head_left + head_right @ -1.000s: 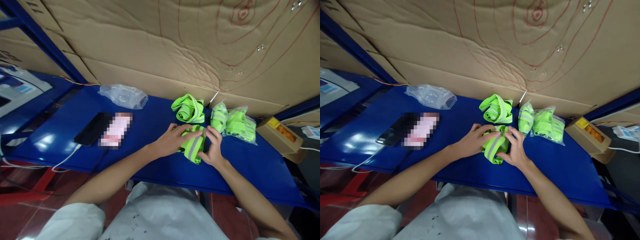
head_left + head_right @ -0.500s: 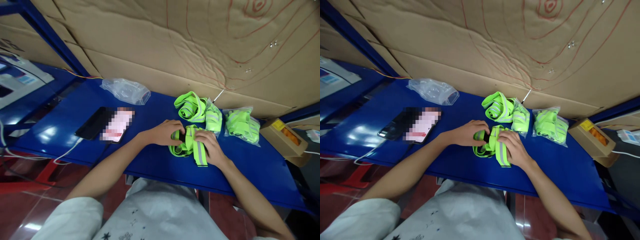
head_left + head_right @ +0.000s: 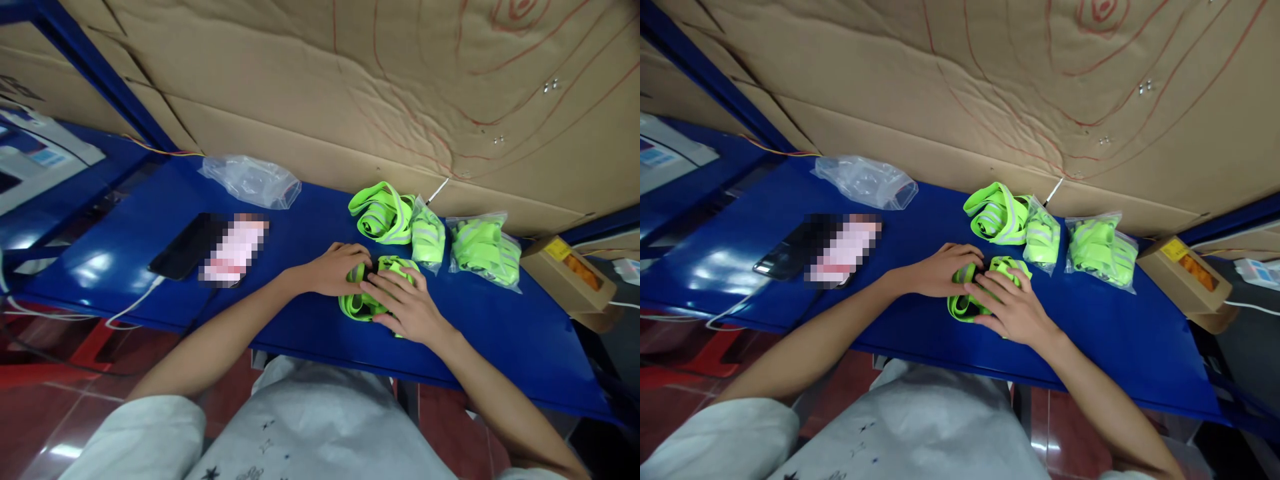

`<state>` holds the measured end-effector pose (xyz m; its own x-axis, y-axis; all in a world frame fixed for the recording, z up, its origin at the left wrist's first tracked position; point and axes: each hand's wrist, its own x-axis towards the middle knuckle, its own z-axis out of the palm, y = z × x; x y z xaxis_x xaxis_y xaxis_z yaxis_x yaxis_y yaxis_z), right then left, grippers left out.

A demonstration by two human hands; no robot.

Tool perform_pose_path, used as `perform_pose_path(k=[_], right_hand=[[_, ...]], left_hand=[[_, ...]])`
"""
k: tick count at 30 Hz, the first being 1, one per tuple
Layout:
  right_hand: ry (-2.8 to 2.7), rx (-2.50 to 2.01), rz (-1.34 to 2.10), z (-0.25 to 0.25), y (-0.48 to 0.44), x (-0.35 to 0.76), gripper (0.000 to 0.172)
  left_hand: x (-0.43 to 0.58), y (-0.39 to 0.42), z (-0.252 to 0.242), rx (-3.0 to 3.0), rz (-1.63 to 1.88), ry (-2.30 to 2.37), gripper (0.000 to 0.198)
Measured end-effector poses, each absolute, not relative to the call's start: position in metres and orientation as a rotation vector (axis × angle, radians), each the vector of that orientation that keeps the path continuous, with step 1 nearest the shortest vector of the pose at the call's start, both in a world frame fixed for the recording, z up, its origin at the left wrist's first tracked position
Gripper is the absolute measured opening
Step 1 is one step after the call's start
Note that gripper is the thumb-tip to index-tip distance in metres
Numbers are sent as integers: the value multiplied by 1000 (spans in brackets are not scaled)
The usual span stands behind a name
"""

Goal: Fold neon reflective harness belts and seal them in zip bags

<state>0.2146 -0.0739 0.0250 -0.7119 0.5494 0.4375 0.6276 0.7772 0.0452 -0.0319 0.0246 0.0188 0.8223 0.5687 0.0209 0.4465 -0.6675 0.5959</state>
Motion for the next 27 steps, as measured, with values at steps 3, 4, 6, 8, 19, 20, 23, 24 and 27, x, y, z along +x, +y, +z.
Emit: perform_pose_path(k=[3,4,6,8,19,20,23,24,27], right_hand=[[-2530,-991,-277,22,-69,217,43],[-2509,-1004,-284,22,-69,219,41],[-2476,-1022,-297,25,-70,220,34],[-2449,-1028,-327,29,-72,220,24],[-2445,-1002,-356,27,-68,218,31],[-2435,-1027,-353,26,-69,219,29],[-2396,-1173,-341,21,-69,221,13],[-2386,-1232,-345,20,-69,222,22],[-2394,-1360,-368,16,-68,225,47]], left_hand=[[-33,26,16,2423,313,747,37],[-33,26,17,2425,318,746,38],[-31,24,18,2425,313,762,39],[-28,21,20,2417,307,803,37],[-16,12,19,2594,325,1001,32],[-17,12,19,2619,322,980,31],[-17,11,20,2722,300,905,30],[-17,11,20,2767,289,886,30],[-13,6,21,2923,251,861,34]])
